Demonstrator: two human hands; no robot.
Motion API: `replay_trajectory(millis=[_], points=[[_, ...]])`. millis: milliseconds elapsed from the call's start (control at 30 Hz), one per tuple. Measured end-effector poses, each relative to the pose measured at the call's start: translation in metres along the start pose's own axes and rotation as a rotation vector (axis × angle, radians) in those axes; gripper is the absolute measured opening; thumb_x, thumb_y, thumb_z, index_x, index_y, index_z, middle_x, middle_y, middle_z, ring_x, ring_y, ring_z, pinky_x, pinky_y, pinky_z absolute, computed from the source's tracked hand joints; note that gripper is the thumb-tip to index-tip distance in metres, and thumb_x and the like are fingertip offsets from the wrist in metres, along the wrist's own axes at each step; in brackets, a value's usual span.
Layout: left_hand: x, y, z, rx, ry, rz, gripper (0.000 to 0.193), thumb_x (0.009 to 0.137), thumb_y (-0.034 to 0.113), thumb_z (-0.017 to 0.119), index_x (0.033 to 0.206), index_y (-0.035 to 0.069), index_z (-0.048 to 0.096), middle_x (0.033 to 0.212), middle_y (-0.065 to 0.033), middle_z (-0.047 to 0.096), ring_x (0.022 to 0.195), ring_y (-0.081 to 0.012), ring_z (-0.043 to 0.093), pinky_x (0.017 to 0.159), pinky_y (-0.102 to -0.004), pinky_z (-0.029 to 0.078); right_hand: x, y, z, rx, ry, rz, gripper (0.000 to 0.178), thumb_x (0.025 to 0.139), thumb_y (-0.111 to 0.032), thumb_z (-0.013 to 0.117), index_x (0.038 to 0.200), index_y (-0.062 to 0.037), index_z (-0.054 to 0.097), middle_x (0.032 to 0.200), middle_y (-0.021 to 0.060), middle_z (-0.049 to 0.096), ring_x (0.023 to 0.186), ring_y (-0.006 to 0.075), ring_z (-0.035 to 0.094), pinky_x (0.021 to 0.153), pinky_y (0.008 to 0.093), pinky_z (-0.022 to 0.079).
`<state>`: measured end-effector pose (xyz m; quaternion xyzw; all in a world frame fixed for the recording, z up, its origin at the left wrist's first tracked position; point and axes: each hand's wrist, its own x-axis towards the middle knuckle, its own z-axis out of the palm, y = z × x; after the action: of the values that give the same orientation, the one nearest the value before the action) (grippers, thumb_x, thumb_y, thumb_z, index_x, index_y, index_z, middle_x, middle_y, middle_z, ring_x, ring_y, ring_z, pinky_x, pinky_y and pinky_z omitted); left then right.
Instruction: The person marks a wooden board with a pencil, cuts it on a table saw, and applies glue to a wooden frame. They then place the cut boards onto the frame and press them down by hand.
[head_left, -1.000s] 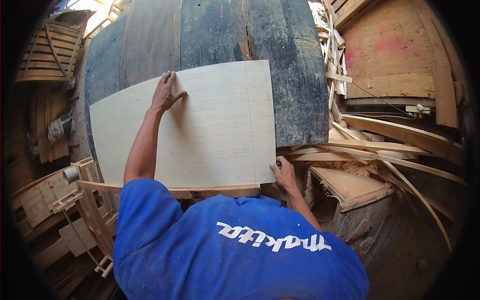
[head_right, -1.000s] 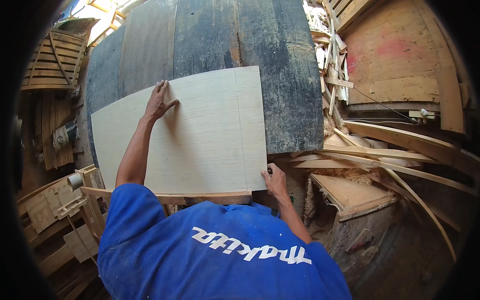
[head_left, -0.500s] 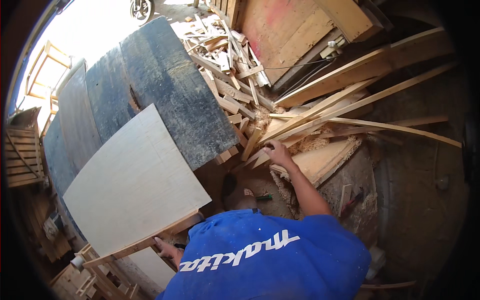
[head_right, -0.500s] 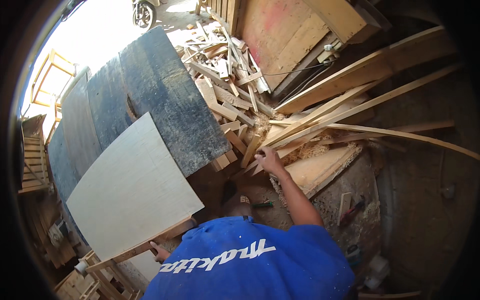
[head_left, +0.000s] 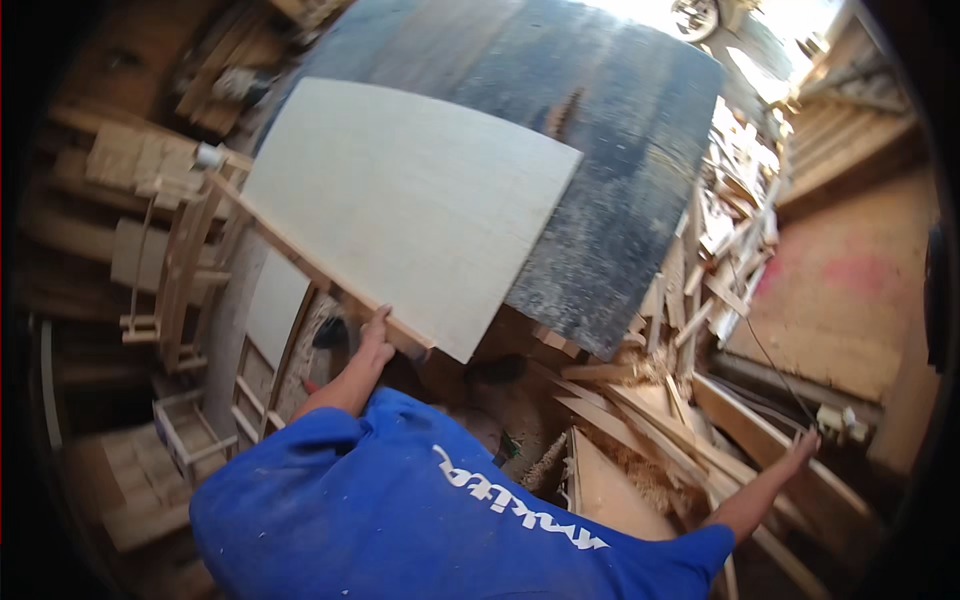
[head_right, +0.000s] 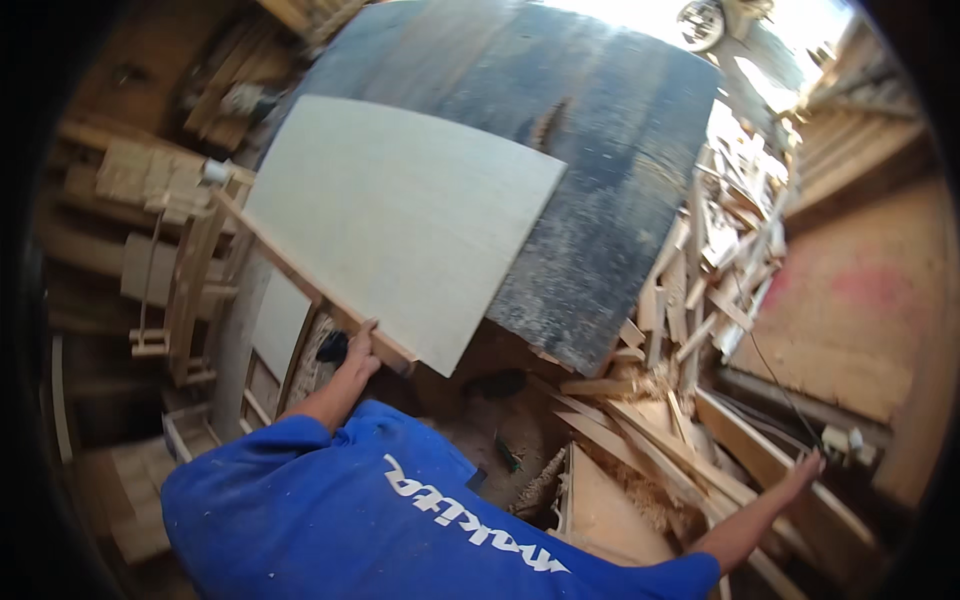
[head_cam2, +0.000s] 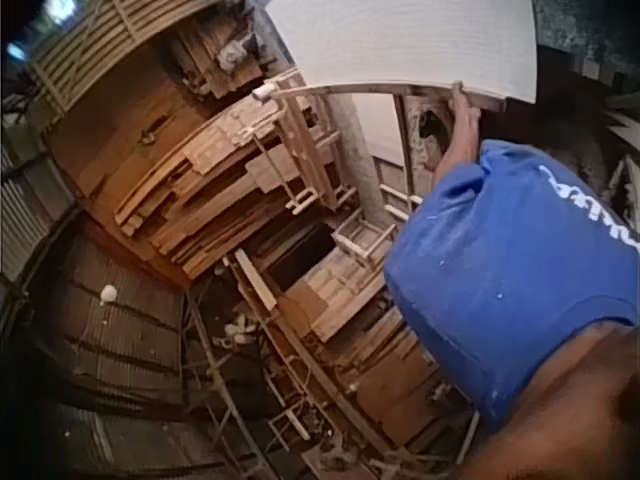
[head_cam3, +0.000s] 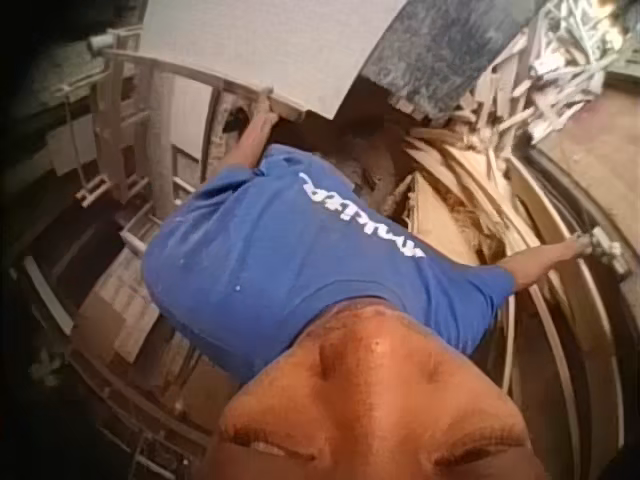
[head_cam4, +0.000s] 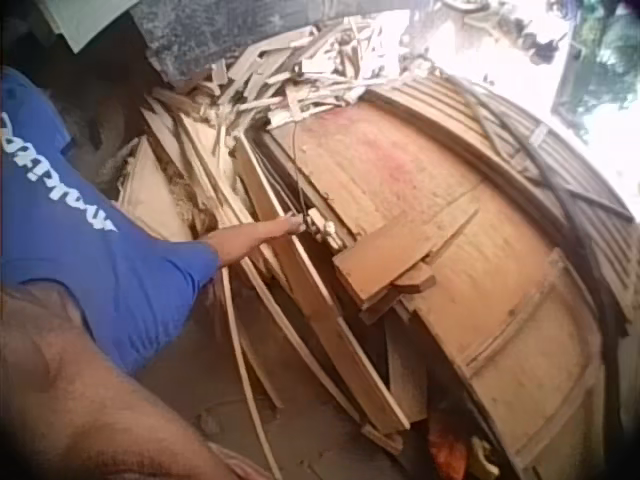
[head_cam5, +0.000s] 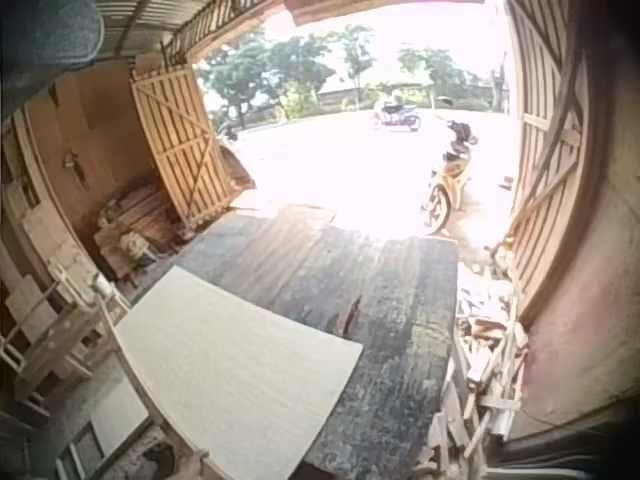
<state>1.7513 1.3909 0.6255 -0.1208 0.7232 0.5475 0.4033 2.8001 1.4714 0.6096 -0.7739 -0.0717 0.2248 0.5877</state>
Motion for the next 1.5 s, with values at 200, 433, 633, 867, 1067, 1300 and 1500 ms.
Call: replay_trajectory(millis=[200,433,633,867,1067,1300,1500], points=[[-0.005,-0.015,0.029,-0.047,0.058,0.026,0.060,0.076,0.020,0.082,0.122,-0.006,0.055,0.111,-0.0185,0.064,0.100,-0.0329,0.066,0.087,-0.0507,0.055,-0.002,-0.029,0.020,-0.125,0.038,-0.064,0.044,0.090,-0.015,0.061,0.128,0.0065,0.054,0.130,0.0206,0.054,0.119,0.0323,0.054,0.100,0.0448,0.051],[-0.019,-0.016,0.021,-0.062,0.064,0.051,0.060,0.076,0.021,0.082,0.122,-0.007,0.054,0.112,-0.0202,0.064,0.101,-0.0325,0.067,0.086,-0.0506,0.056,-0.036,-0.035,0.072,-0.188,0.023,0.036,0.045,0.090,-0.013,0.063,0.129,0.0084,0.053,0.130,0.0229,0.055,0.119,0.0330,0.055,0.098,0.0447,0.053],[-0.001,-0.029,0.045,-0.020,0.021,-0.102,0.064,0.075,0.024,0.083,0.122,-0.009,0.053,0.114,-0.0221,0.062,0.102,-0.0325,0.066,0.086,-0.0519,0.056,-0.060,-0.082,-0.028,-0.228,0.177,-0.138,0.049,0.091,-0.012,0.063,0.133,0.0090,0.049,0.135,0.0256,0.051,0.122,0.0346,0.053,0.096,0.0457,0.055],[-0.020,0.000,0.032,0.021,0.063,-0.016,0.066,0.076,0.026,0.084,0.122,-0.011,0.052,0.115,-0.0205,0.062,0.101,-0.0305,0.065,0.086,-0.0494,0.056,-0.373,0.071,0.143,-0.391,-0.528,-0.288,0.033,0.099,-0.009,0.056,0.131,-0.0011,0.058,0.121,0.0111,0.064,0.108,0.0189,0.063,0.078,0.0295,0.057],[-0.015,0.008,0.025,0.013,-0.040,-0.187,0.071,0.076,0.029,0.087,0.128,-0.006,0.054,0.125,-0.0168,0.060,0.108,-0.0287,0.062,0.093,-0.0478,0.053,-0.652,0.095,0.202,-0.288,-1.020,0.039,0.038,0.100,-0.024,0.061,0.130,0.0002,0.058,0.116,0.0127,0.067,0.105,0.0190,0.065,0.084,0.0318,0.056],[0.066,0.066,-0.012,-0.191,-0.283,-0.295,0.077,0.075,0.045,0.085,0.135,0.008,0.055,0.133,-0.0095,0.059,0.121,-0.0305,0.055,0.108,-0.0511,0.042,-0.785,0.142,0.270,0.094,-0.797,0.542,0.029,0.104,-0.015,0.050,0.124,0.0054,0.050,0.112,0.0132,0.059,0.102,0.0245,0.064,0.081,0.0432,0.064],[0.091,0.066,-0.014,-0.084,-0.306,-0.341,0.061,0.078,0.043,0.080,0.127,0.012,0.060,0.126,-0.0085,0.064,0.115,-0.0308,0.060,0.105,-0.0516,0.044,-0.814,0.139,0.284,0.098,-0.640,0.425,0.022,0.105,-0.009,0.040,0.120,0.0052,0.046,0.115,0.0151,0.054,0.103,0.0267,0.063,0.078,0.0456,0.066]])
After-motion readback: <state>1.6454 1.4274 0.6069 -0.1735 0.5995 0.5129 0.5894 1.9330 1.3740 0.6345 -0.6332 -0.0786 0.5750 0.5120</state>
